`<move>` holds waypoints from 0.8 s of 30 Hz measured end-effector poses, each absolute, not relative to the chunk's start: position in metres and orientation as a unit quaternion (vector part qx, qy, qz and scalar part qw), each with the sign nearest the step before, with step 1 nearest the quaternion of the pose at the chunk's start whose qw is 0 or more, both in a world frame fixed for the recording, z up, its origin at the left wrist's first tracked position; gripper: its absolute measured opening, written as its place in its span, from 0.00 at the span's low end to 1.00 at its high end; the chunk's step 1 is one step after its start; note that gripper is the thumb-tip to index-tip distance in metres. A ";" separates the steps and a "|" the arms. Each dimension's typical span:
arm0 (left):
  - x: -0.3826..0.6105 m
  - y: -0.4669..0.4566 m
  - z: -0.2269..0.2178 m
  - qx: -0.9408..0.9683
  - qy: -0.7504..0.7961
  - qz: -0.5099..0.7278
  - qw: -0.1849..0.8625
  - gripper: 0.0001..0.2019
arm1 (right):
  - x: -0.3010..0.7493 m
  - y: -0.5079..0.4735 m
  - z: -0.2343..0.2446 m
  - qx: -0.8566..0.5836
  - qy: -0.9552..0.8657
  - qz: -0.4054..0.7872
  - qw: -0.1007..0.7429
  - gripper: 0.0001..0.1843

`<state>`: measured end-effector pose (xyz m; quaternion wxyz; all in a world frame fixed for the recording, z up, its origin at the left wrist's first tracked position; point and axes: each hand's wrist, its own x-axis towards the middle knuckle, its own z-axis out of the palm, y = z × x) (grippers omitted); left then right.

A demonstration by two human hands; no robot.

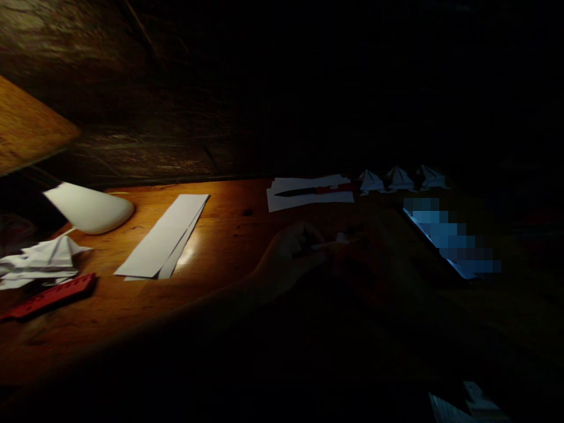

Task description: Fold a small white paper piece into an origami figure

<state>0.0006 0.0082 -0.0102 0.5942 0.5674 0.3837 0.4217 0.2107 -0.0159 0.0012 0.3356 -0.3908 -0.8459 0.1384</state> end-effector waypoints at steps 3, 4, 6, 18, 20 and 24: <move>0.001 0.009 -0.010 0.562 0.376 0.422 0.604 0.11 | 0.209 -0.015 0.000 -0.410 -0.837 0.124 0.341 0.04; 0.001 0.010 -0.010 0.558 0.373 0.424 0.608 0.11 | 0.208 -0.015 -0.001 -0.415 -0.833 0.122 0.345 0.04; 0.001 0.011 -0.010 0.553 0.373 0.427 0.610 0.11 | 0.207 -0.015 -0.003 -0.423 -0.824 0.127 0.354 0.04; 0.002 0.014 -0.011 0.456 0.378 0.455 0.665 0.15 | 0.203 -0.020 0.001 -0.459 -0.735 0.209 0.453 0.29; 0.002 0.015 -0.012 0.454 0.364 0.454 0.675 0.15 | 0.203 -0.020 0.004 -0.478 -0.678 0.294 0.474 0.33; 0.001 0.017 -0.017 0.457 0.349 0.457 0.678 0.16 | 0.205 -0.016 0.007 -0.496 -0.633 0.411 0.430 0.22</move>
